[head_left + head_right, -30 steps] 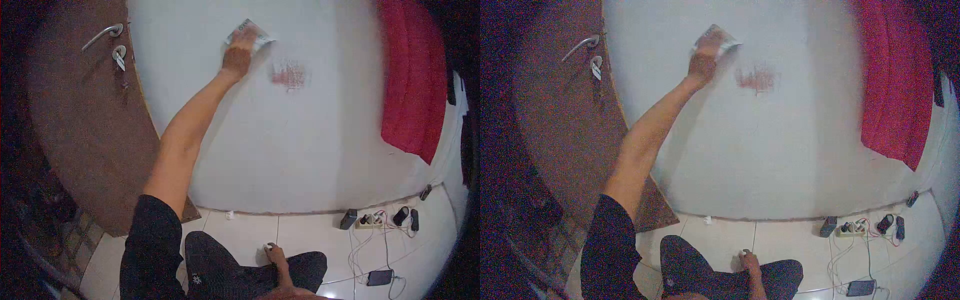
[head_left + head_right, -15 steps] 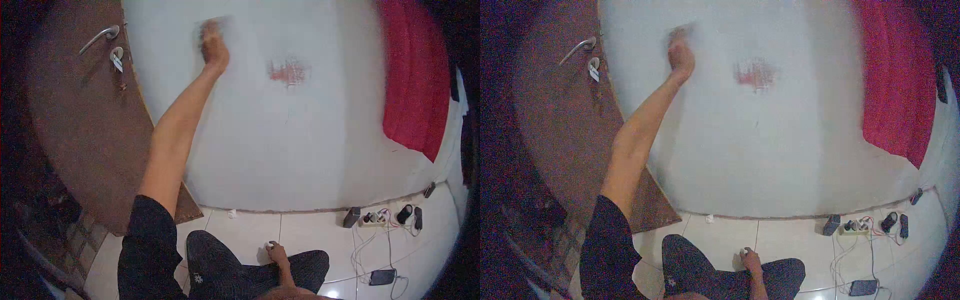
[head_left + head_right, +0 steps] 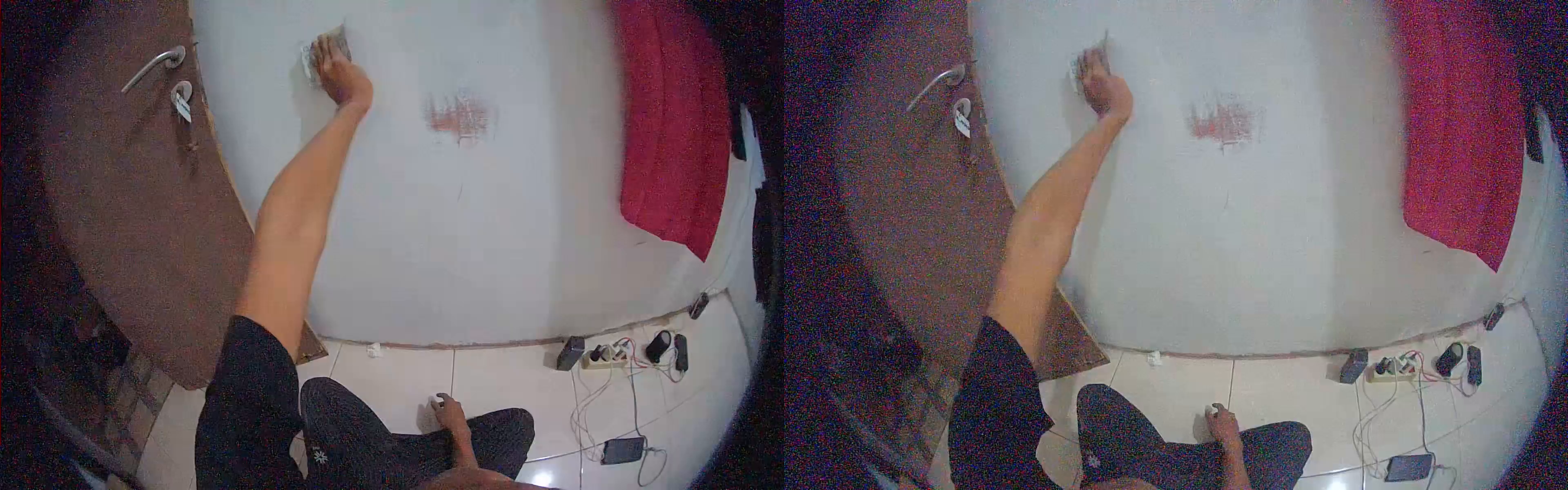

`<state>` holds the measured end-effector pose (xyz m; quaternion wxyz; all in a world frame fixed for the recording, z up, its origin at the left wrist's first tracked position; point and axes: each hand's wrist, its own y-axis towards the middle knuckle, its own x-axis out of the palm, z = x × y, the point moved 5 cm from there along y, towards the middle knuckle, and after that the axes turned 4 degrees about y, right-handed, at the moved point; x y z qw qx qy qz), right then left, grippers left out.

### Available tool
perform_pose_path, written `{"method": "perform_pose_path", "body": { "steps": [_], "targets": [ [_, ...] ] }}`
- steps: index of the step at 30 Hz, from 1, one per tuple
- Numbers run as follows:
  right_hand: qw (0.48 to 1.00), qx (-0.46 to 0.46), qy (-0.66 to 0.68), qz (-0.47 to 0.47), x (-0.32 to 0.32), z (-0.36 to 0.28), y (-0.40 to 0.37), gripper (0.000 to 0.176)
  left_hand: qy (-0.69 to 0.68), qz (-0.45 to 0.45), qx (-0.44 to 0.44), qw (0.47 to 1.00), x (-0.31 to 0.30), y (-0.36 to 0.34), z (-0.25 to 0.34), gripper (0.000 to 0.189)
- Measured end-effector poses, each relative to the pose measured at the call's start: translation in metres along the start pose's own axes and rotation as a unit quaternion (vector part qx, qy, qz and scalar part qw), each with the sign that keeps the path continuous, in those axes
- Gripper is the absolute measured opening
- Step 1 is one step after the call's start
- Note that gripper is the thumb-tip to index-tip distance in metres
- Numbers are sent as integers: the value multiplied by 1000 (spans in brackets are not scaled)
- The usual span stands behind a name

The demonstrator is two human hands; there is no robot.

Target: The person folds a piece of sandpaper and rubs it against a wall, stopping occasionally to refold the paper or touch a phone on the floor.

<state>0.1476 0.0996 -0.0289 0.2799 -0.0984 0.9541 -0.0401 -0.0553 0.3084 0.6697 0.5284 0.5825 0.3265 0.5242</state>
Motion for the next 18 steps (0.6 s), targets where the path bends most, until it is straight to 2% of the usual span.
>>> {"method": "perform_pose_path", "body": {
  "steps": [1, 3, 5, 7, 8, 9, 11, 13, 15, 18],
  "targets": [
    [1000, 17, 12, -9, -9, -13, -7, 46, 0, -3, 1, 1000, 2, -6, -3, 53],
    [999, 31, 23, -23, -6, -16, -8, 46, 30, -67, 169, 983, -1, -16, 8, 54],
    [999, 17, 26, -33, 2, -6, 0, 45, -7, -97, 190, 977, -7, -23, 12, 54],
    [999, 12, 27, -16, 5, 2, 1, 45, 4, -117, 286, 951, -15, -25, 26, 53],
    [999, 5, 33, 1, 3, -1, -1, 44, 22, -114, 250, 961, -14, -16, 22, 52],
    [999, 8, 37, 0, 2, -3, -3, 44, 21, -118, 252, 960, -10, -17, 28, 52],
    [1000, 13, 27, 7, -3, -6, -2, 44, 35, -43, 170, 984, -7, -13, 35, 53],
    [1000, 2, 23, 11, -2, -4, -4, 44, 60, -64, 188, 978, -3, -28, 28, 55],
    [999, -40, -15, 8, 8, 5, 3, 45, 12, -131, 250, 959, -13, -47, 34, 57],
    [999, 3, 38, -5, 10, 10, 4, 45, 25, -138, 237, 961, -16, -54, 30, 58]
  ]
}}
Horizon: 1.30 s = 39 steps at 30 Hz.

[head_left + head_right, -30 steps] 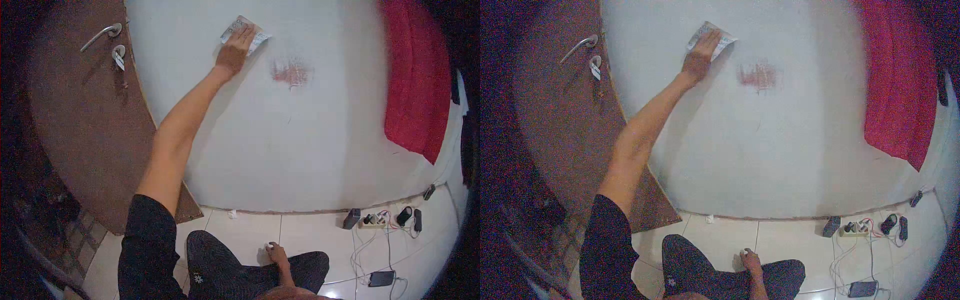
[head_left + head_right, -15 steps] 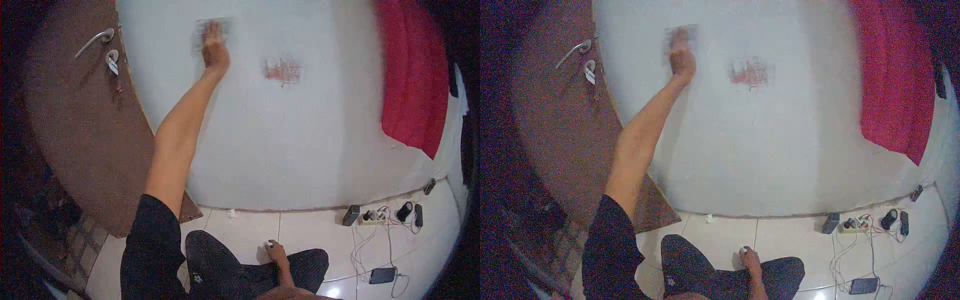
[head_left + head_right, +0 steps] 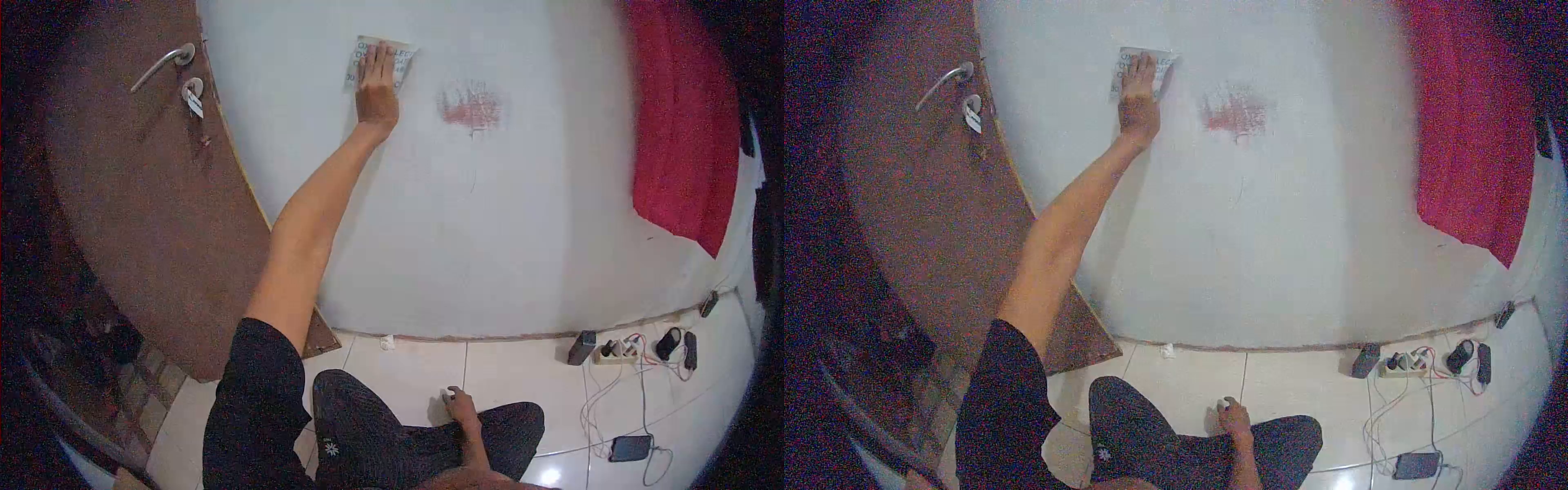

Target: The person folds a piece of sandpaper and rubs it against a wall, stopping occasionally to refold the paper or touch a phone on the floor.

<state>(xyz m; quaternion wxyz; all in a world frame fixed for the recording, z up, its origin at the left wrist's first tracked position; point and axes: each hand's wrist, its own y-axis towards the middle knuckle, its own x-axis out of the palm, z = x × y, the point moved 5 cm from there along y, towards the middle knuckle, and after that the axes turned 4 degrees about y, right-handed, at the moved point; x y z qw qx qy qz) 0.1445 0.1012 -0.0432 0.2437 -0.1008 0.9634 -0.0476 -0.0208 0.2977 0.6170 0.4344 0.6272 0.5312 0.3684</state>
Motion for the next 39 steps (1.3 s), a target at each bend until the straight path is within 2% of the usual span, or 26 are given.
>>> {"method": "perform_pose_path", "body": {
  "steps": [2, 4, 5, 6, 7, 8, 10, 11, 13, 14, 18, 19, 21, 22, 24, 26, 31, 33, 37, 38, 39],
  "targets": [
    [1000, -14, -6, 11, -3, -4, -2, 44, -13, 14, -14, 1000, 0, 5, 1, 58],
    [999, -27, -13, 24, -6, -9, -4, 44, -36, 40, -126, 991, 2, 15, -6, 55],
    [1000, -11, -13, 16, -6, -10, -6, 44, -39, 41, -127, 990, -7, 27, -2, 55],
    [1000, 3, -13, 9, -8, -9, -4, 45, -159, 61, -219, 961, -24, 45, -6, 52],
    [1000, 2, -13, 12, -9, -9, -1, 45, -276, 77, -305, 909, -29, 53, -12, 49],
    [999, 3, -32, 8, -6, -4, 1, 45, -276, 77, -305, 908, -26, 59, -22, 49],
    [999, 0, -49, 3, -4, -4, 4, 44, -77, 149, -156, 973, -28, 89, -33, 45],
    [999, -5, -43, 0, -5, -7, 3, 44, -76, 148, -155, 974, -21, 92, -35, 45],
    [999, -8, -41, -8, -2, -6, 1, 44, -23, 2, -141, 990, 7, 83, -38, 46],
    [999, -12, -46, 5, 1, -3, 4, 45, 41, 21, -83, 995, 12, 67, -34, 51],
    [999, 18, -38, 21, -3, -5, -4, 45, 80, -43, -28, 995, 3, 35, -20, 56],
    [999, 20, -36, 17, -3, -5, -7, 45, 81, -47, -26, 995, 3, 32, -19, 56],
    [998, -34, -50, 32, -4, -14, -6, 45, 63, -33, -12, 997, -2, 31, -17, 56],
    [1000, 8, -20, 2, -3, -11, -4, 46, 67, -34, -14, 997, -4, 29, -19, 56],
    [999, -9, -31, 10, 2, -6, -1, 47, 43, -81, -65, 994, -17, 34, -11, 57],
    [999, -25, -40, 21, 3, -2, 1, 47, 28, -91, -71, 993, -20, 39, -12, 57],
    [1000, 18, -10, -3, -11, -20, -13, 45, -23, -127, -114, 985, -26, 36, -5, 56],
    [1000, 6, -10, 2, -8, -20, -12, 45, 32, -64, -60, 996, -13, 20, -6, 55],
    [1000, -18, -9, 15, -5, -6, -7, 44, 32, 6, -52, 998, 19, 13, -17, 56],
    [1000, -11, -20, 17, -6, -9, -6, 45, 30, 7, -52, 998, 20, 15, -10, 56],
    [1000, -11, -18, 19, -6, -9, -3, 45, -24, 16, -114, 993, 16, 21, -6, 56]
  ]
}}
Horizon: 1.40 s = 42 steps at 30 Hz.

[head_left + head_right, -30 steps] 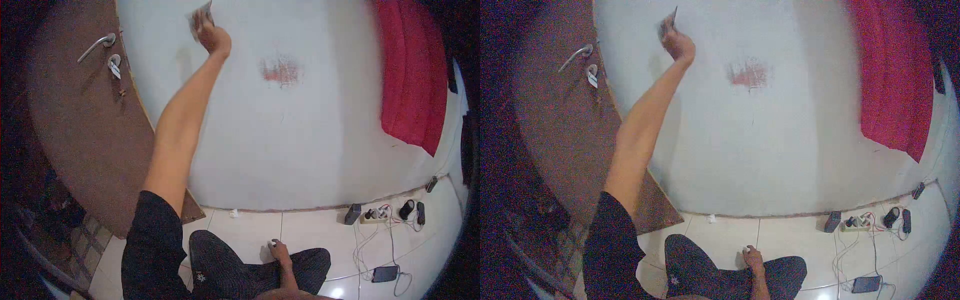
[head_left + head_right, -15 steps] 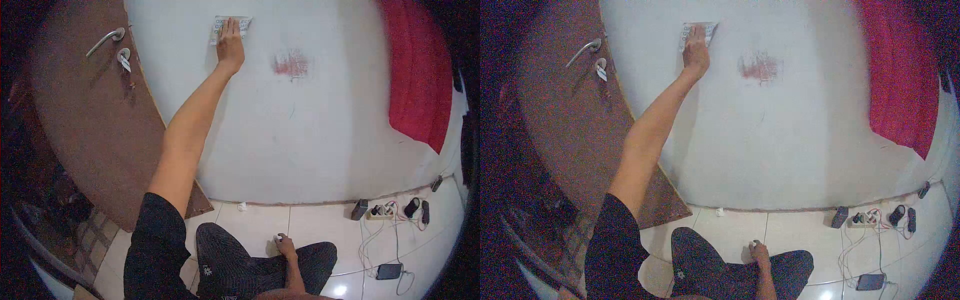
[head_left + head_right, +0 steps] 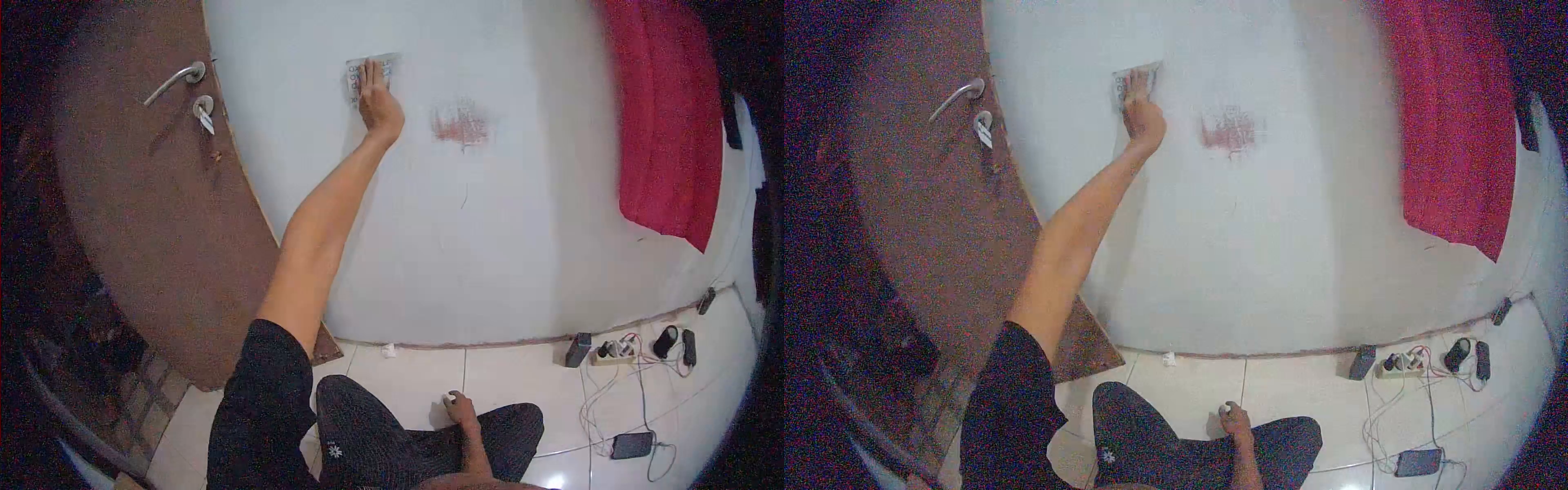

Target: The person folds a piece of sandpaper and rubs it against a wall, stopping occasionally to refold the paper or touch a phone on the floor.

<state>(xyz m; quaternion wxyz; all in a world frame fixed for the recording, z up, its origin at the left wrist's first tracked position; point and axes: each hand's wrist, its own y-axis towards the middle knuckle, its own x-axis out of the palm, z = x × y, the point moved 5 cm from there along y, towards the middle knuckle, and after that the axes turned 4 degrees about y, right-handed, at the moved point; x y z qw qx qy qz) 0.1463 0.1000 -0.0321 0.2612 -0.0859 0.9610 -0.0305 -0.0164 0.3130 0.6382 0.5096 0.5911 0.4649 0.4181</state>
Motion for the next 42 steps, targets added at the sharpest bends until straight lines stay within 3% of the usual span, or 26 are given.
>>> {"method": "perform_pose_path", "body": {
  "steps": [1, 4, 11, 13, 14, 16, 17, 18, 20, 21, 23, 27, 29, 33, 34, 36, 38, 39, 40, 41, 42],
  "targets": [
    [1000, -6, 1, 4, 0, 0, 1, 44, -54, 3, -63, 997, -3, 5, 3, 56],
    [1000, -8, 3, 18, 2, 9, 1, 44, -73, 45, -115, 990, -9, 18, 15, 55],
    [1000, 1, 29, 1, -2, -2, -4, 43, -44, 39, -77, 995, -11, 36, 5, 53],
    [1000, -11, 10, 18, 4, 7, 5, 44, -195, -5, -254, 947, -31, 66, -5, 55],
    [999, -20, -12, 28, 4, 5, 4, 44, -191, -5, -255, 948, -31, 72, -12, 55],
    [1000, 1, 5, 9, 4, 5, 9, 45, -67, 158, -136, 976, -53, 93, -12, 40],
    [999, 27, 18, -8, 4, 4, 7, 46, -58, 62, -154, 984, -52, 91, -9, 47],
    [999, 27, 18, -11, 4, 3, 6, 46, -55, 61, -154, 985, -43, 79, -16, 47],
    [1000, -14, -2, -14, 1, -2, 3, 45, 10, -15, 43, 999, -15, 44, -10, 57],
    [1000, -14, -2, -14, 3, -3, 2, 45, 10, -15, 43, 999, -12, 31, -10, 57],
    [1000, -8, -11, 6, 3, -2, -1, 43, 57, 0, 138, 989, -17, 3, -1, 58],
    [1000, -2, 3, -13, 3, -5, -2, 42, 83, -80, 198, 973, -35, -25, -4, 57],
    [1000, 7, -11, 4, -1, -13, -5, 41, 31, -155, 223, 962, -36, -49, -6, 54],
    [999, -19, -31, -7, 13, 12, 5, 43, 44, -163, 407, 898, -48, -114, 4, 46],
    [998, -44, -44, 16, 19, 20, 8, 44, 45, -161, 407, 898, -53, -127, 7, 46],
    [995, -72, -60, 42, 15, 18, 12, 45, -13, -225, 511, 829, -53, -158, 14, 45],
    [999, -7, -33, -24, 13, 14, 7, 47, -36, -210, 512, 832, -42, -145, 4, 44],
    [999, -18, -12, -39, 7, 9, 2, 47, -61, -199, 512, 834, -40, -132, 2, 44],
    [999, -16, -15, -34, 3, 2, 1, 47, -1, -161, 472, 867, -35, -107, -7, 43],
    [999, 2, -1, -32, 2, -1, 1, 47, 57, -124, 430, 893, -34, -75, -16, 43],
    [999, 21, 13, -32, 2, -1, -1, 47, 70, -59, 273, 958, -25, -40, -41, 42]
  ]
}}
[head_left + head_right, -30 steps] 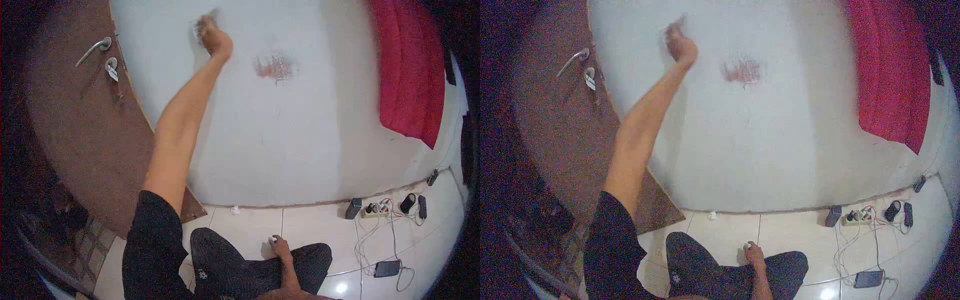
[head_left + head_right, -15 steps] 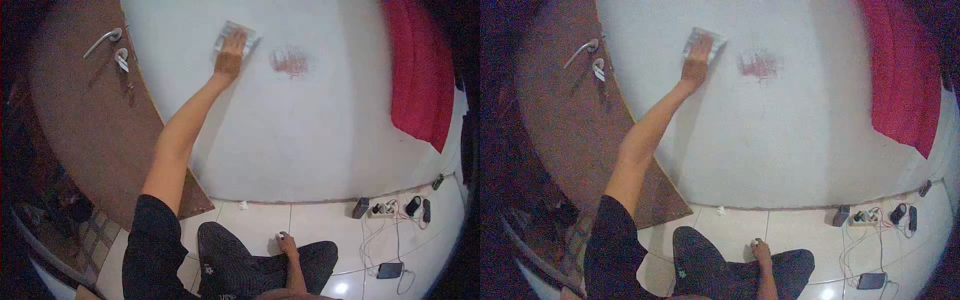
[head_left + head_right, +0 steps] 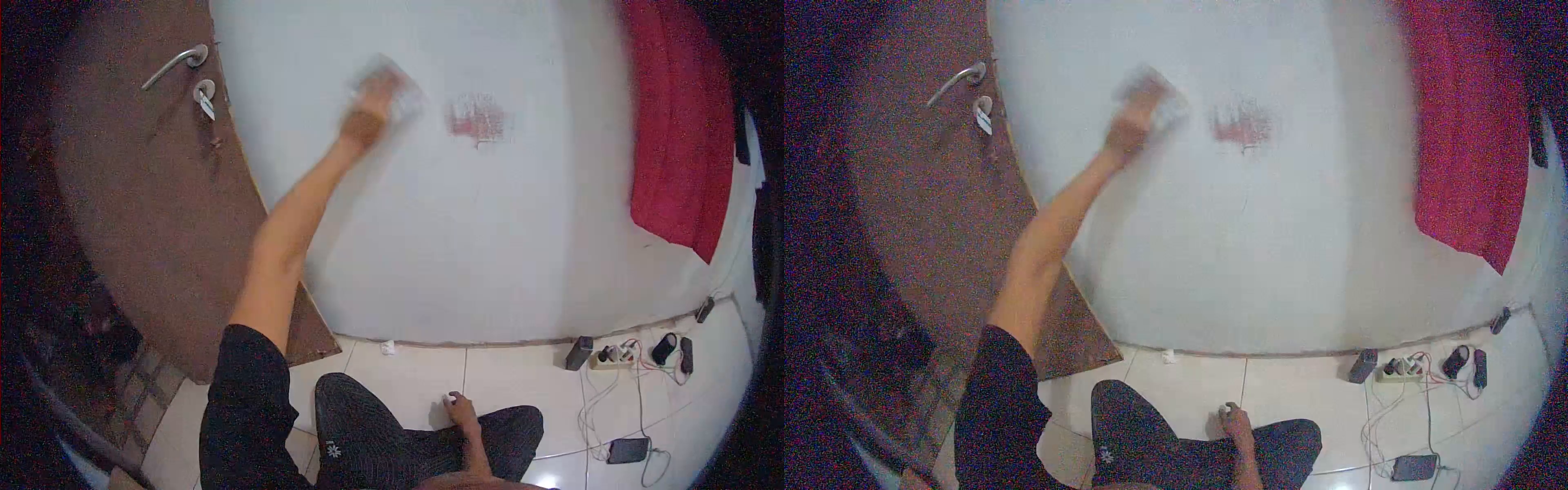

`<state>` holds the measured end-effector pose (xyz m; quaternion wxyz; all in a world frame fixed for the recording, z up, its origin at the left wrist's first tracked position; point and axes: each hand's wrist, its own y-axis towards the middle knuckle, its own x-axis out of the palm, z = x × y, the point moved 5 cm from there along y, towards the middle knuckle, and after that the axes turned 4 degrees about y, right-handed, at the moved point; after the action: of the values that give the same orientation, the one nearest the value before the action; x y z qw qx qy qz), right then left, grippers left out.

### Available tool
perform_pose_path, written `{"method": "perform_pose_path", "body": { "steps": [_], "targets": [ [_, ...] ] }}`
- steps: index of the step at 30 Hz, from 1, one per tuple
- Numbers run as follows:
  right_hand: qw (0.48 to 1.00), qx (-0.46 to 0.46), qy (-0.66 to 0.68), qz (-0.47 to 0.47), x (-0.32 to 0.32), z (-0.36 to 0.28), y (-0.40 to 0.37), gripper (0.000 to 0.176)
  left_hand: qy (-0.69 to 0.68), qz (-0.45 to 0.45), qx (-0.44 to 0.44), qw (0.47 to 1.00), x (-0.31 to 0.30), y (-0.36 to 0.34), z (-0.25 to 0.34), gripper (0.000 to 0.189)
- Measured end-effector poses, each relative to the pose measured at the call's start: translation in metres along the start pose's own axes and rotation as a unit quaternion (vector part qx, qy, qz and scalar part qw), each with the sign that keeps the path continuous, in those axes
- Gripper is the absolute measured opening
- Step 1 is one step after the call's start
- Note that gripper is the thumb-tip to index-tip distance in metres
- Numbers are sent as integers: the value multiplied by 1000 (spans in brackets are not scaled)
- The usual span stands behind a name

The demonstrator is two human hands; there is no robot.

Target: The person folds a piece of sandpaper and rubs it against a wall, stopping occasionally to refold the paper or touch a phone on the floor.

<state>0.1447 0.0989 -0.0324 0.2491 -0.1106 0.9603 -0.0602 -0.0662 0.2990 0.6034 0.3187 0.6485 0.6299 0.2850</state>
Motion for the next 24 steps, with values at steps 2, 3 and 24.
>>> {"method": "perform_pose_path", "body": {
  "steps": [2, 3, 24],
  "targets": [
    [1000, -22, -12, 17, -2, -2, 1, 47, -268, 53, -446, 852, -22, 33, -52, 45],
    [1000, -18, -13, 18, 0, 1, 3, 46, -112, 72, -399, 907, -17, 39, -64, 47],
    [1000, 15, 7, 7, 1, -5, -1, 43, -170, 46, -81, 981, 6, 4, 108, 44]
  ]
}}
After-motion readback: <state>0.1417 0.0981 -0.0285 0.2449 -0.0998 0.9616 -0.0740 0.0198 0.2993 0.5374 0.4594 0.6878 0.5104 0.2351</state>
